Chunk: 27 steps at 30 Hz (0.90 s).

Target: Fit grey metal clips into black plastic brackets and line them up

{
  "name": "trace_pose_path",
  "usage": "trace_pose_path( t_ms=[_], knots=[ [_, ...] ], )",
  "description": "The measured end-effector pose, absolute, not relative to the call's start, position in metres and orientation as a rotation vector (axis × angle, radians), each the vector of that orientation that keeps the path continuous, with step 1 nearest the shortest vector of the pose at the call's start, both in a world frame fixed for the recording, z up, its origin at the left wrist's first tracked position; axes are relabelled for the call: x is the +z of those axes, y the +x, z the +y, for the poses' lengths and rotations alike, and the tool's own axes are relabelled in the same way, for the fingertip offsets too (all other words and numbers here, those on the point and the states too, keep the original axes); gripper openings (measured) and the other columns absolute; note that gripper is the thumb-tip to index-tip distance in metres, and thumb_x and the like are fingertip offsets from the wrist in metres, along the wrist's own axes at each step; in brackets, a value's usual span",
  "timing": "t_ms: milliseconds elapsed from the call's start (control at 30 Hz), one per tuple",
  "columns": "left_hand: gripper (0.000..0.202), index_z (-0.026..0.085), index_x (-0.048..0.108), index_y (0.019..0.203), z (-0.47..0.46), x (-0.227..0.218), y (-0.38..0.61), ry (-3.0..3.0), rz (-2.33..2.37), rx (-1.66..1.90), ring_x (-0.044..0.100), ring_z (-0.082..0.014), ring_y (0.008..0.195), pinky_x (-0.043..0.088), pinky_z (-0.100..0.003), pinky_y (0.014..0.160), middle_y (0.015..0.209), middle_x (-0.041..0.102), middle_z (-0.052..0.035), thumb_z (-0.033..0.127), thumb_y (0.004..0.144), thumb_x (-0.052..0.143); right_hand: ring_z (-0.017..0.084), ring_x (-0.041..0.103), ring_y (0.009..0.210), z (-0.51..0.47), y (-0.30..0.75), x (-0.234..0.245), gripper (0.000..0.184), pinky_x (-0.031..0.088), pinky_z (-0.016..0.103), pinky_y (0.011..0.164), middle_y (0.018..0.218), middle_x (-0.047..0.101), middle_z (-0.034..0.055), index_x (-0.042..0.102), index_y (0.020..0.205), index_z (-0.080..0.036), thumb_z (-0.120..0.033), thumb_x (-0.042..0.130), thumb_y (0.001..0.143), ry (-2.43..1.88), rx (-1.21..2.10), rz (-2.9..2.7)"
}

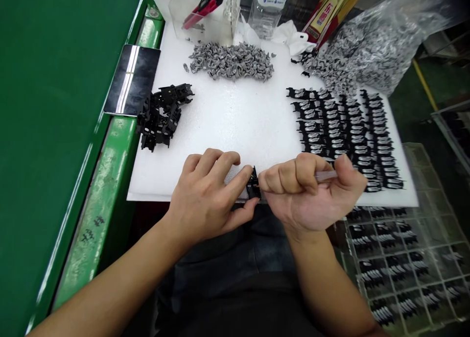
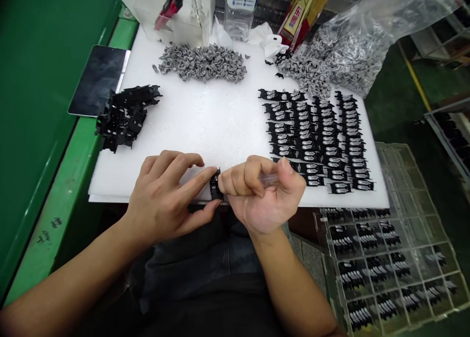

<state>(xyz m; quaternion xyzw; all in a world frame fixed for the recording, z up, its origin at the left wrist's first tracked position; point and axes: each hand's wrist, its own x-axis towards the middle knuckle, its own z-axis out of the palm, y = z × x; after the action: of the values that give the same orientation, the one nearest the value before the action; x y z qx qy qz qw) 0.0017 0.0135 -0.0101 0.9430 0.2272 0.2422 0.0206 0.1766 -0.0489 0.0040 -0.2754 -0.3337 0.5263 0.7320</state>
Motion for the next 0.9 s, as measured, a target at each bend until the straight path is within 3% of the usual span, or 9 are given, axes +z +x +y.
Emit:
trace_pose_path(
  t_ms=[900],
  knots=[
    [0.051,0.018,0.071,0.128,0.0137,-0.0092,0.0017,2.918,0.697,0.745,0.059,-0.0337,0.104,0.04,-0.047,0.08,0.124,0.07,-0.0138,0.056,0.096,0.061,0.012,0.018,0.042,-0.0518,0.17,0.0059,0.056,0.023,0.034,0.049,0.048,0.02,-0.0063,0.033,0.058,-0.024,-0.059,0.037,0.102,-0.689,1.093,-0.78]
  ],
)
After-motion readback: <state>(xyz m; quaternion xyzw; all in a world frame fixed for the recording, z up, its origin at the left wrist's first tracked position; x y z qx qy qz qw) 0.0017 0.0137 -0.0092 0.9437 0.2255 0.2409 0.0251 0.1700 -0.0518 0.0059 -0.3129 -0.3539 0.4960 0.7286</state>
